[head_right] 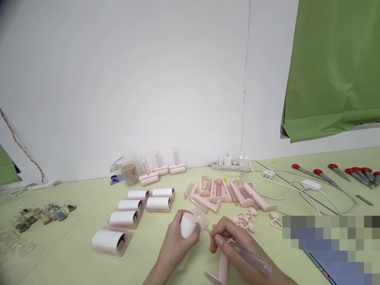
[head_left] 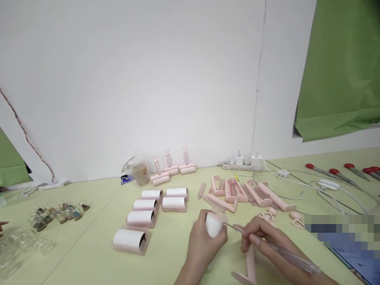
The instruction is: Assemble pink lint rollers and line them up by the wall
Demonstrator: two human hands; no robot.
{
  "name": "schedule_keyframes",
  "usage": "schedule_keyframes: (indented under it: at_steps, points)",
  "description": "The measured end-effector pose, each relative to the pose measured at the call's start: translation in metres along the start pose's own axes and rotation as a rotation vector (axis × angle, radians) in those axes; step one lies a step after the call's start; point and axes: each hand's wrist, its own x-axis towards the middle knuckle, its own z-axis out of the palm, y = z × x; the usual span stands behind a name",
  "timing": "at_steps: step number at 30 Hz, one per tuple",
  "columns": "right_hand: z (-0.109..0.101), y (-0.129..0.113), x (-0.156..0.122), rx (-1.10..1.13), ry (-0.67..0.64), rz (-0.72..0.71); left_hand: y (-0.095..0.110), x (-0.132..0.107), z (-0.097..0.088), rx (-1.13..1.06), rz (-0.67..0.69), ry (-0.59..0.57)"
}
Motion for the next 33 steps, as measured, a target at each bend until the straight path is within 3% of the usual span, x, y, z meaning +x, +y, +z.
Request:
schedule_keyframes:
  at_steps: [5, 11, 17, 22, 27, 33]
  points:
    - [0.010, -0.010, 0.011, -0.040, -0.009, -0.068, 0.000, 0.001, -0.001, 0.065, -0.019, -0.002]
    - [0.013, -0.006, 0.012, 0.037, -0.008, -0.011, -0.003, 0.002, -0.003, 0.169, -0.030, -0.011]
    - [-0.007, 0.015, 0.029, 0.056, 0.177, 0.015, 0.021, 0.041, -0.003, 0.458, 0.103, -0.034]
    - [-0.028, 0.047, 0.044, 0.150, 0.350, -0.014, 0.039, 0.076, 0.018, 0.530, 0.199, -0.023]
    - [-0.031, 0.063, 0.047, 0.234, 0.432, -0.068, 0.028, 0.091, 0.038, 0.549, 0.246, -0.048]
    - [-0.024, 0.064, 0.043, 0.270, 0.406, -0.069, 0.012, 0.086, 0.042, 0.553, 0.282, -0.038]
